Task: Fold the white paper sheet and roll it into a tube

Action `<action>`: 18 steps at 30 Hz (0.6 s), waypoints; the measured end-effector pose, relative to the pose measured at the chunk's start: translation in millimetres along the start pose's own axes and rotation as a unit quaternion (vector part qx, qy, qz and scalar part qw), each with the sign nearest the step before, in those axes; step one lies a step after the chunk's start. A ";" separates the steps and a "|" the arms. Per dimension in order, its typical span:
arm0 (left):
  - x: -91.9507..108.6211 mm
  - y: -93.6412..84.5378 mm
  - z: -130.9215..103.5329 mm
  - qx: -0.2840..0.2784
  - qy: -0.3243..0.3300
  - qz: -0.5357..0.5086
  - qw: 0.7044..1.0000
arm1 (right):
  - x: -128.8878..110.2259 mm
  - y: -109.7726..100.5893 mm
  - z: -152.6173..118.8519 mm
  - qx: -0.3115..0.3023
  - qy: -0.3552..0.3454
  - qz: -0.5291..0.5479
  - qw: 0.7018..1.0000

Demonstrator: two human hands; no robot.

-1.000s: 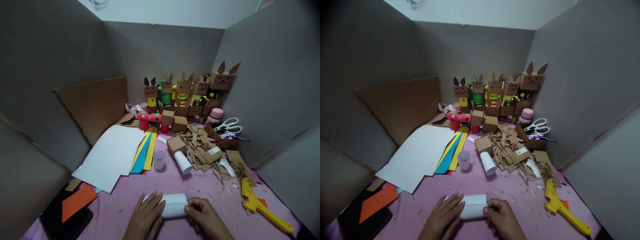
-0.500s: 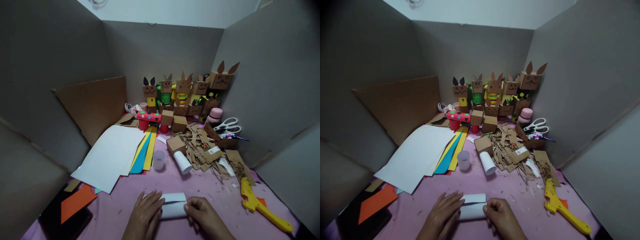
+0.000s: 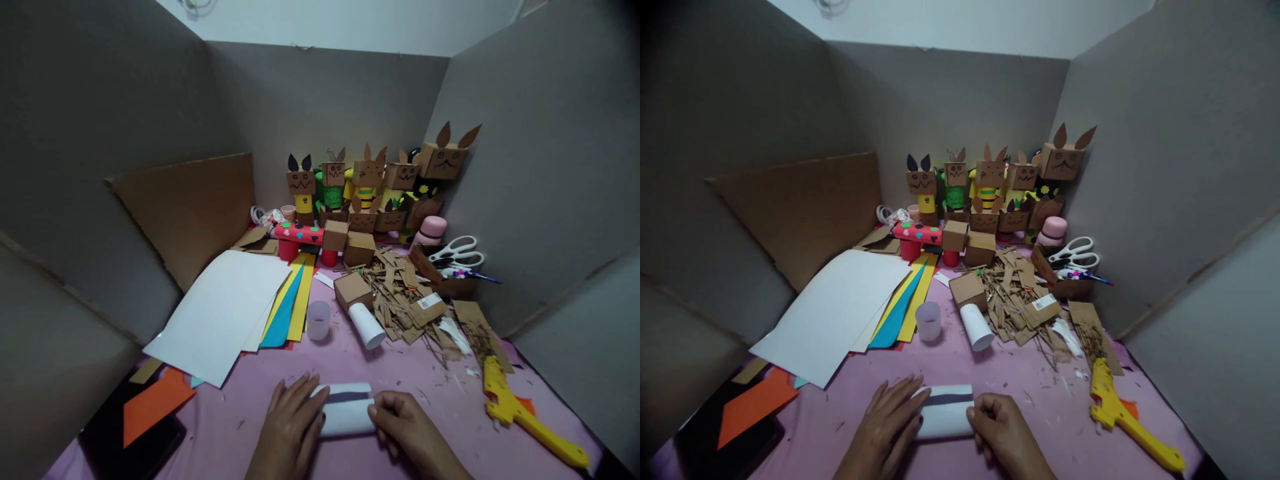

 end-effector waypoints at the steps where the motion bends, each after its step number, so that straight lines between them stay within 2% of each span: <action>1: -0.2 0.0 0.6 -0.005 -0.003 -0.001 1.000 | 0.2 0.0 -0.2 -0.001 0.000 0.000 1.000; 8: -2.1 1.5 0.8 -0.027 -0.034 -0.013 0.999 | -0.6 -0.4 -1.4 -0.002 0.003 0.001 1.000; 14: 0.8 -0.6 -1.6 0.046 -0.077 -0.009 0.996 | 0.3 0.3 -2.4 -0.001 0.004 -0.003 1.000; 18: 3.9 -2.0 -3.5 0.064 -0.034 0.023 0.997 | 1.8 0.9 -1.5 -0.003 -0.002 -0.006 1.000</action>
Point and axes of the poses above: each hand's wrist, its own z-axis towards the middle knuckle, its own y-axis out of the palm, x = y × z, the point moved 1 cm from there along z, towards the middle knuckle, and after that the axes turned 14 degrees about x, right-handed, at the moved point
